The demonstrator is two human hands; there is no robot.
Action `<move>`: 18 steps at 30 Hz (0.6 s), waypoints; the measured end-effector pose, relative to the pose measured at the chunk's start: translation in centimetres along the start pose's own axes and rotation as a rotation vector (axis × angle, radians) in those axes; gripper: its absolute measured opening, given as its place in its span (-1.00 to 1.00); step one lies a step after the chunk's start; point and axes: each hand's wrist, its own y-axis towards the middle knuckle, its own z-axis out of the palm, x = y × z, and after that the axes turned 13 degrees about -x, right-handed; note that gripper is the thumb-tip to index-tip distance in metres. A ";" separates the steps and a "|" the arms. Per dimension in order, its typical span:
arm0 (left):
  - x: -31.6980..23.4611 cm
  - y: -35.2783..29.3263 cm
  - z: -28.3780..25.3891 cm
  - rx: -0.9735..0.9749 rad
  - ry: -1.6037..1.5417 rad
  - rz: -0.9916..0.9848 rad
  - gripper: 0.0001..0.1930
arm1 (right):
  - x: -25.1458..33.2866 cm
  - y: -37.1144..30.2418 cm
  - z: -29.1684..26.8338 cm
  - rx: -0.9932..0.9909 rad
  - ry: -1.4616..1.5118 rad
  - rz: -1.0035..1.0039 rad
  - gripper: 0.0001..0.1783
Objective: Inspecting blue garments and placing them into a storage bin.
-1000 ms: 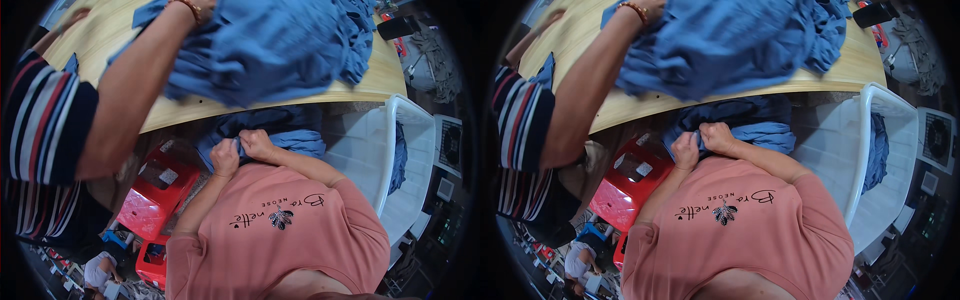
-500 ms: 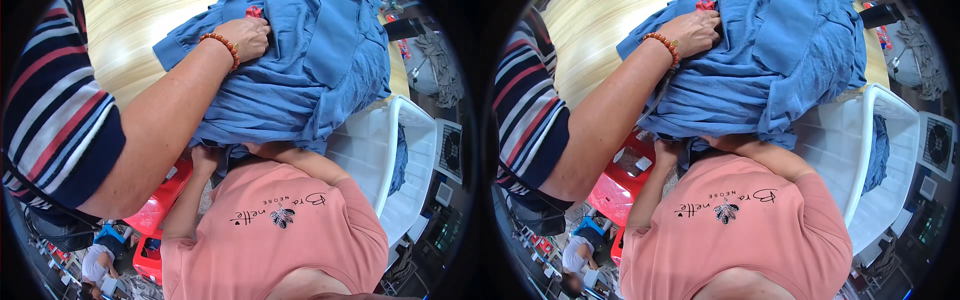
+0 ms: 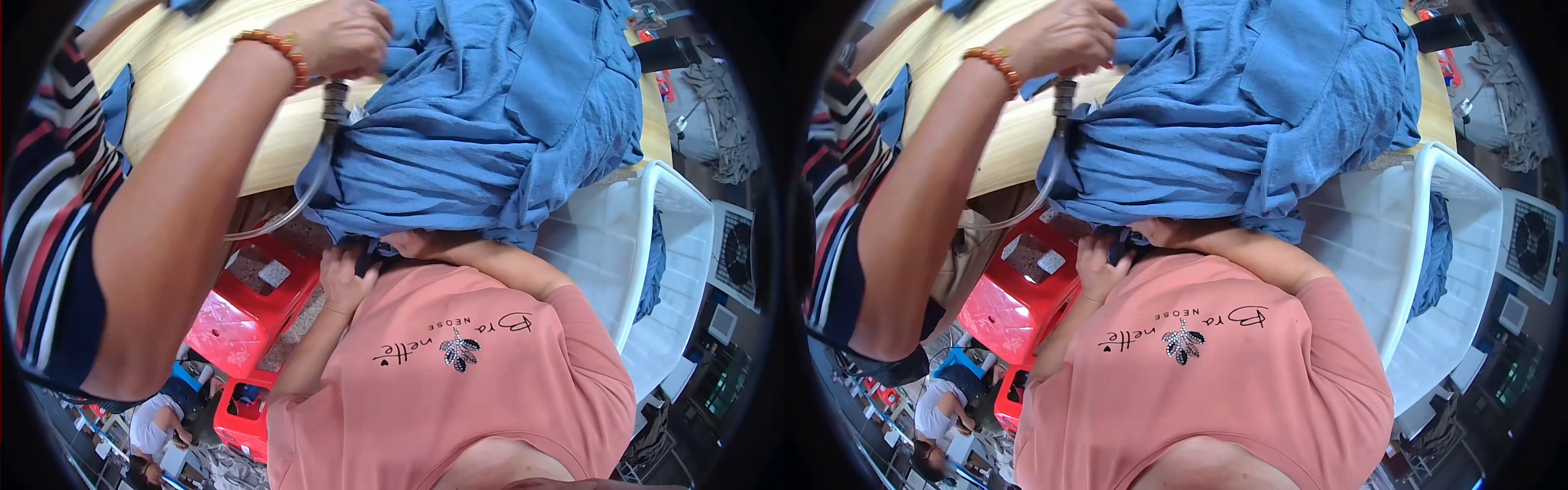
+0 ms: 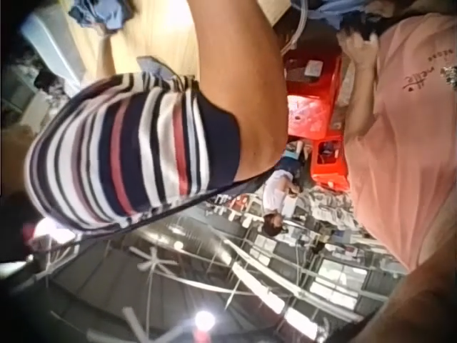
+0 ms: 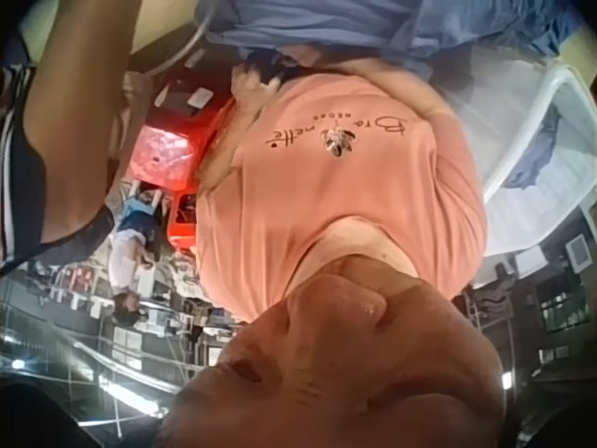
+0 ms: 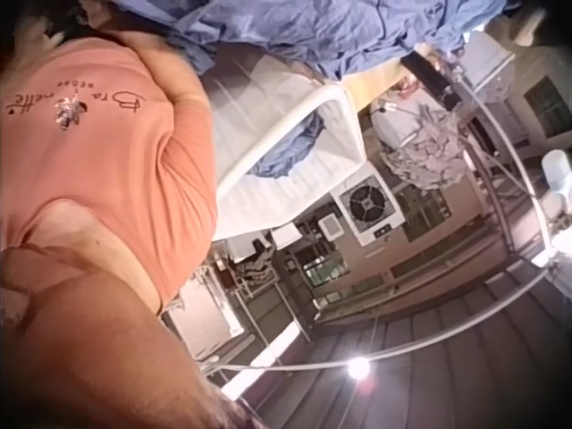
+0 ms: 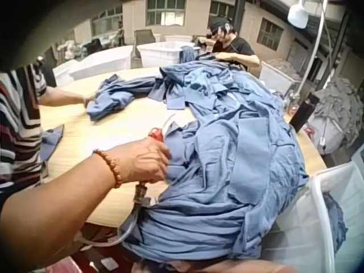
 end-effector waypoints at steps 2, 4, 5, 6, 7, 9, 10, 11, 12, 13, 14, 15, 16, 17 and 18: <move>0.0 0.1 0.6 0.054 0.002 -0.137 -0.84 | 0.3 0.4 -0.2 0.494 0.304 0.536 -0.75; 0.3 0.8 0.7 0.019 -0.093 -0.148 -0.86 | 0.3 0.8 -0.7 0.304 0.307 0.416 -0.72; 0.5 1.2 0.5 0.008 -0.181 -0.166 -0.87 | 0.2 1.1 -0.9 0.249 0.260 0.365 -0.68; 0.6 1.8 0.0 0.013 -0.324 -0.191 -0.90 | 0.3 1.2 -1.4 0.180 0.281 0.314 -0.68; 0.5 2.2 -0.8 0.089 -0.374 -0.225 -0.92 | 0.4 1.2 -1.9 0.298 0.226 0.263 -0.68; 0.2 3.0 -2.6 0.236 -0.396 -0.243 -0.91 | 1.0 1.3 -2.1 0.417 0.175 0.215 -0.65; -0.1 3.3 -3.6 0.296 -0.417 -0.308 -0.89 | 1.4 1.3 -2.0 0.194 0.231 0.015 -0.64; -0.4 3.6 -4.3 0.332 -0.391 -0.321 -0.89 | 1.7 1.3 -1.9 0.047 0.341 -0.069 -0.62; -0.8 3.7 -4.8 0.403 -0.529 -0.571 -0.92 | 2.1 1.3 -1.6 0.012 0.486 -0.047 -0.58; -1.0 3.7 -5.1 0.451 -0.661 -0.829 -0.92 | 2.4 1.2 -1.4 0.030 0.488 -0.036 -0.58; -1.3 3.7 -5.1 0.463 -0.760 -0.918 -0.91 | 2.5 1.1 -1.2 0.041 0.610 0.026 -0.59; -1.4 3.5 -5.1 0.474 -0.861 -1.006 -0.90 | 2.6 1.0 -1.1 0.054 0.731 0.089 -0.59; -1.4 3.4 -4.8 0.480 -0.920 -1.067 -0.92 | 2.5 0.9 -1.1 0.056 0.732 0.088 -0.59; -1.4 3.2 -4.5 0.473 -0.912 -1.071 -0.92 | 2.4 0.8 -1.2 0.106 0.694 0.072 -0.67; -1.3 3.1 -4.2 0.468 -0.897 -1.071 -0.90 | 2.3 0.8 -1.4 0.124 0.650 0.053 -0.74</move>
